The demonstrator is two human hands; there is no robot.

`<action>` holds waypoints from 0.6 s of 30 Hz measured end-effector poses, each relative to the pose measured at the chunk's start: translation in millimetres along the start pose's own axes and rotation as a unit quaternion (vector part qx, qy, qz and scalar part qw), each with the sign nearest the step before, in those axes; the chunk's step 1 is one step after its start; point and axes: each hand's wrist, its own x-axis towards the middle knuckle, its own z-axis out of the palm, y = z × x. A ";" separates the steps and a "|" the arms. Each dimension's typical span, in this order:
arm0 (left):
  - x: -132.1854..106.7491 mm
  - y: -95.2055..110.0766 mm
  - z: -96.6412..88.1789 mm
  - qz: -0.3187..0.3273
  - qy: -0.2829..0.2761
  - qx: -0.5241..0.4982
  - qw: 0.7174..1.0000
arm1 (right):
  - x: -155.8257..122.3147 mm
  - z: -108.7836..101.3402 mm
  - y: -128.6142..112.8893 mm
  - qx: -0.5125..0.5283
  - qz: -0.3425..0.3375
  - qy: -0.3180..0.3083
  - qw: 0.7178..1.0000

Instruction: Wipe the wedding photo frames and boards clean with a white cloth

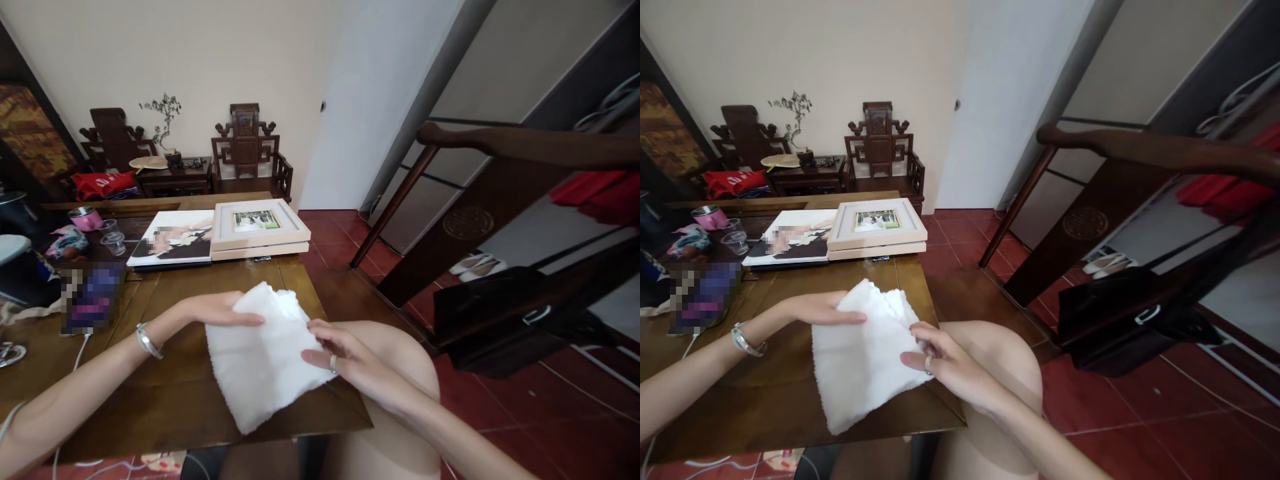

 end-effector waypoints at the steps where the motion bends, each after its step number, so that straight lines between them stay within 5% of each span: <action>1: 1.9 1.1 -0.2 -0.007 -0.006 -0.006 1.000 | -3.1 -2.2 -2.8 0.034 0.029 -0.001 0.999; 9: 12.9 9.4 3.0 0.019 0.047 0.039 0.998 | 12.1 -6.1 -37.2 0.114 0.127 -0.036 0.985; 12: 16.6 13.6 3.9 -0.014 0.039 0.032 0.999 | 23.9 -4.7 -34.5 0.111 0.098 -0.041 0.988; 15: 18.8 15.4 3.1 -0.057 -0.019 -0.054 0.997 | 26.1 -6.8 -25.6 0.146 0.036 -0.041 0.988; 18: 20.1 12.7 2.6 -0.074 -0.020 -0.135 0.988 | 20.0 -11.9 -17.3 0.120 0.025 -0.006 0.992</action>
